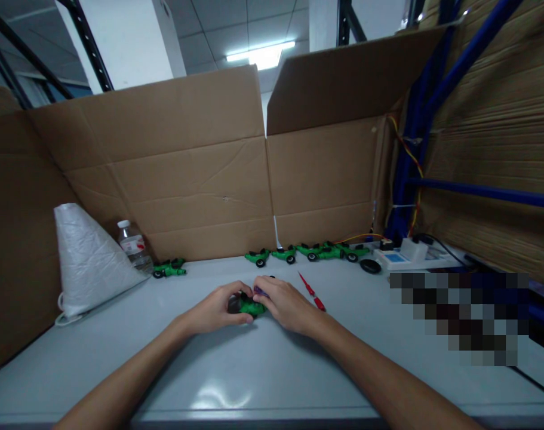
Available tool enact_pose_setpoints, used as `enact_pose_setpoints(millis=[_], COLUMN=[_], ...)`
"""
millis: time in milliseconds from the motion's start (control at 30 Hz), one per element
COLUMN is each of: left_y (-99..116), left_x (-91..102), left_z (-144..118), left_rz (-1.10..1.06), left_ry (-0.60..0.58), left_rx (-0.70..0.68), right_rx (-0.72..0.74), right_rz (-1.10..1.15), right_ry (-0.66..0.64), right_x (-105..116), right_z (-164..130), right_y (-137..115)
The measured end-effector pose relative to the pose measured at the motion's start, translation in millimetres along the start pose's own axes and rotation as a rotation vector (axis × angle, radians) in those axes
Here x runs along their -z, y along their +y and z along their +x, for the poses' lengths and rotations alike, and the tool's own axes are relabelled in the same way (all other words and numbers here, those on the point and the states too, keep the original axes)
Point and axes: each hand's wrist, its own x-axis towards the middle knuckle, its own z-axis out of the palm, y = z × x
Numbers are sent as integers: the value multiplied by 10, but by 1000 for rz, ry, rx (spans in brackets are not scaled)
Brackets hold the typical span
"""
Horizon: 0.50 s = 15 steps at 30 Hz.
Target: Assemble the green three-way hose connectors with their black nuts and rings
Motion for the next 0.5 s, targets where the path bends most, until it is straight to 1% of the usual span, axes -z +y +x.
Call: enact_pose_setpoints(millis=[100,200,300,500], left_y=[10,14,9,-3], left_x=[0,1,-1,-5], left_z=[-1,0,1,0], left_rz=[14,23,32,18], left_ry=[3,4,8,6], left_rx=[-40,-66,-40,-11], right_rx=[10,11,2,3], right_rz=[1,3,8,2], right_ry=[44,2,-44,-58], right_x=[26,37,17,-17], right_z=[3,-1,-10,-12], right_y=[2,13,20,33])
